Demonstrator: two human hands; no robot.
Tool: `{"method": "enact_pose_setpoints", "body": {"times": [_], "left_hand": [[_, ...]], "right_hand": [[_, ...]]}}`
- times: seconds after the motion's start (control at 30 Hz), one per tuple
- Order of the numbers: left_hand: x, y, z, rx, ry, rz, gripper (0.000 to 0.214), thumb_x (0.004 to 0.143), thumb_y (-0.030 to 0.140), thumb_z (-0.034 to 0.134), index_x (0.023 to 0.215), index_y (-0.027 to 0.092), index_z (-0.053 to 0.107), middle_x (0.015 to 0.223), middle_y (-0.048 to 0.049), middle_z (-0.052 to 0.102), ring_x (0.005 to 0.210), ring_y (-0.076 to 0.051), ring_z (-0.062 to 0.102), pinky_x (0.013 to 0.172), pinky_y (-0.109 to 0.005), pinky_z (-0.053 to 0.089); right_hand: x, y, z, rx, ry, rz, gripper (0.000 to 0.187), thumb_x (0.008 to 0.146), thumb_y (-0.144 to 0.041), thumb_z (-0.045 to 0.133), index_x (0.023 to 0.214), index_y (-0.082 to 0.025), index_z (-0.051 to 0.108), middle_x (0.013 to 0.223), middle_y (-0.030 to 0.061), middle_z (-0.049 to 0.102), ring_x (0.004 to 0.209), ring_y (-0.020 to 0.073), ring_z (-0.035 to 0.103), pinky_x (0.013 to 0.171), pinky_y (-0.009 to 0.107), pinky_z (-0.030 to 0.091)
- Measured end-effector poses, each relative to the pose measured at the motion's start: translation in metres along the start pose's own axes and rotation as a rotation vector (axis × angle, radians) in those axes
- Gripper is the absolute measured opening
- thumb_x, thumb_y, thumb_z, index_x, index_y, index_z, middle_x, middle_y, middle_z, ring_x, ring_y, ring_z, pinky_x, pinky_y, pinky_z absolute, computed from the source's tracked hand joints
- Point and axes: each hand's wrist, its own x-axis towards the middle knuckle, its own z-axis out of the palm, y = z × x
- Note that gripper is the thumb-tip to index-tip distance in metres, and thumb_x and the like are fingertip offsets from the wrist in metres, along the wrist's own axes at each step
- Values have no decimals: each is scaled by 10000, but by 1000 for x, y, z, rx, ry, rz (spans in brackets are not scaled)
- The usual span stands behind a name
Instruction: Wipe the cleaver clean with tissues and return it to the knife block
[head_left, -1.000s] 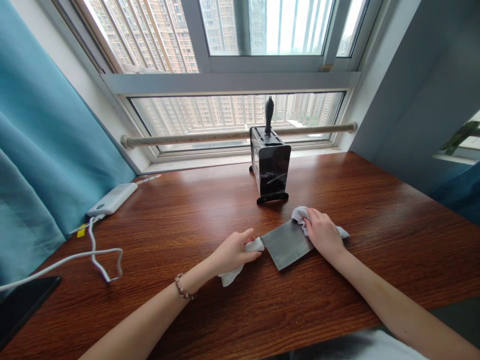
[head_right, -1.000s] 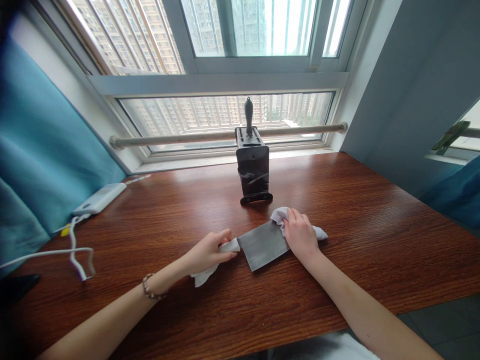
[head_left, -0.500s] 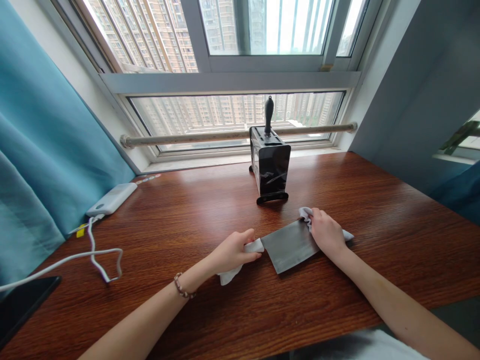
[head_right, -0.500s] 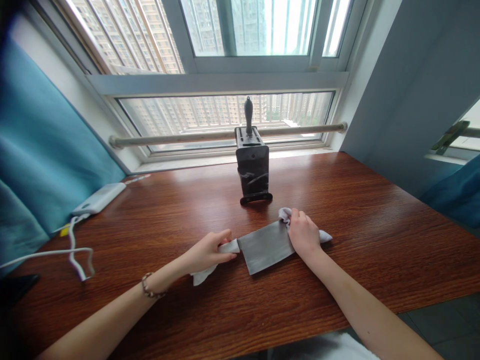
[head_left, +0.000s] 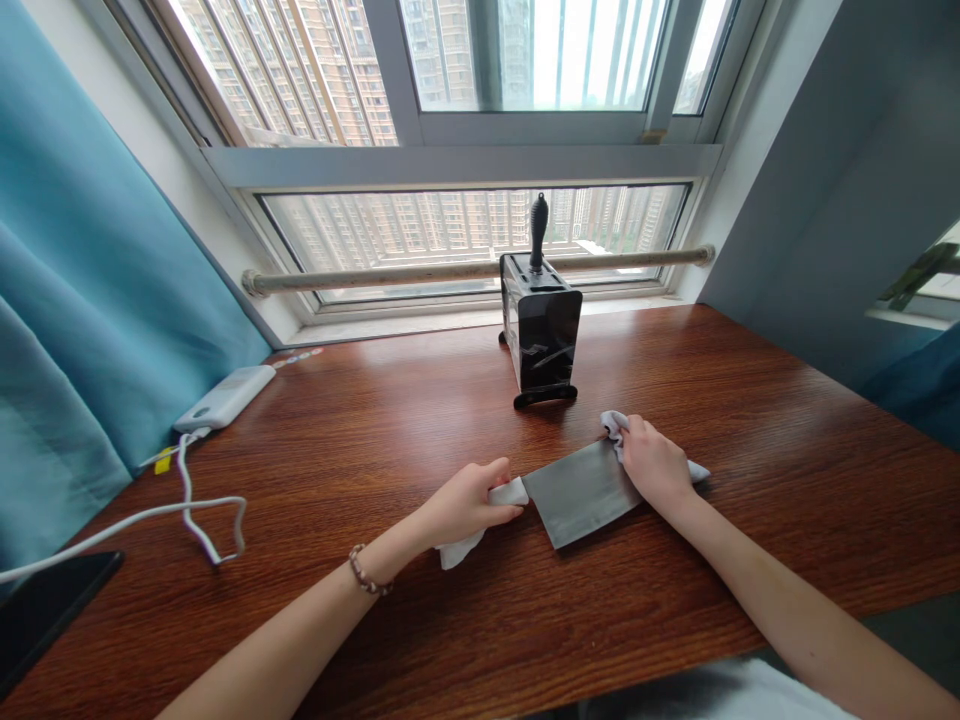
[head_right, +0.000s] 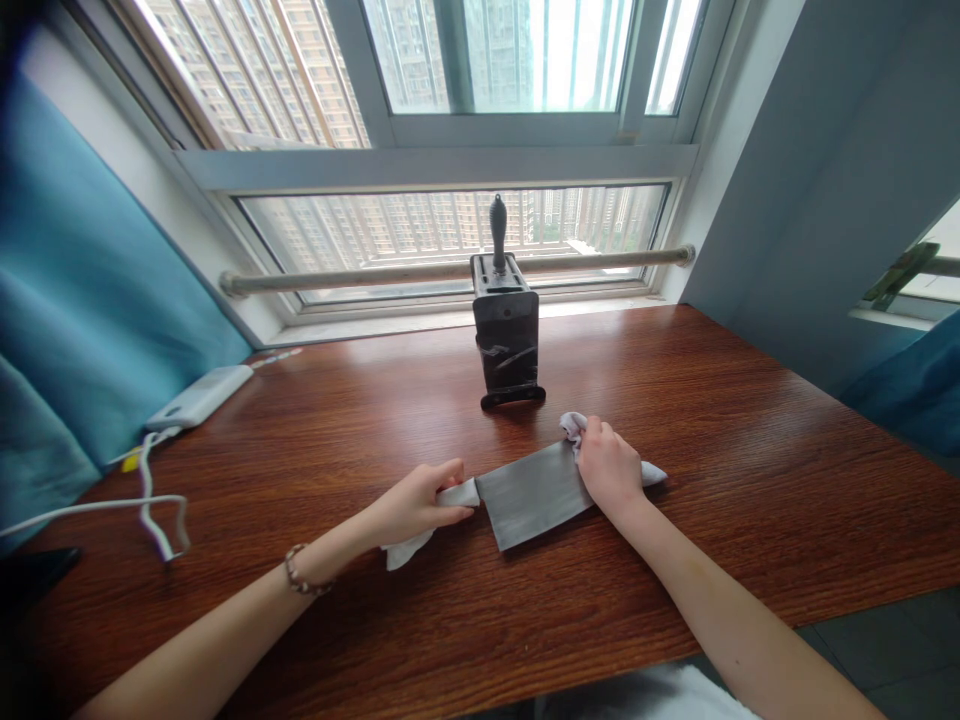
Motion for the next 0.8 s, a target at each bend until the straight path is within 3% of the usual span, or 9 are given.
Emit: {"method": "enact_pose_setpoints", "body": {"times": [0.2, 0.47, 0.63, 0.8], "left_hand": [[0, 1, 0, -1, 4, 3, 284, 700, 363, 560, 689, 185, 340, 624, 63, 447, 565, -79, 373, 505, -187, 258], [1, 2, -5, -30, -41, -6, 256, 692, 360, 570, 718, 178, 393, 655, 52, 489, 594, -88, 412, 511, -188, 270], [2, 1, -5, -40, -52, -17, 252, 683, 369, 573, 731, 171, 425, 664, 48, 502, 606, -91, 429, 517, -188, 277], [2, 1, -4, -53, -47, -10, 263, 686, 380, 573, 731, 168, 424, 663, 51, 501, 600, -87, 427, 516, -187, 283]], "right_hand": [[0, 0, -3, 36, -26, 4, 214, 892, -335, 319, 867, -167, 449, 829, 79, 611, 713, 214, 613, 515, 262, 350], [8, 7, -8, 95, -195, 106, 267, 896, -333, 288, 921, -148, 479, 752, 127, 638, 688, 247, 621, 550, 282, 361], [19, 20, 4, 313, -226, 176, 275, 864, -342, 342, 886, -154, 542, 784, 137, 633, 724, 253, 597, 557, 274, 339], [28, 30, 17, 514, -220, 196, 280, 829, -358, 389, 764, -163, 581, 755, 91, 627, 729, 212, 579, 559, 242, 336]]}}
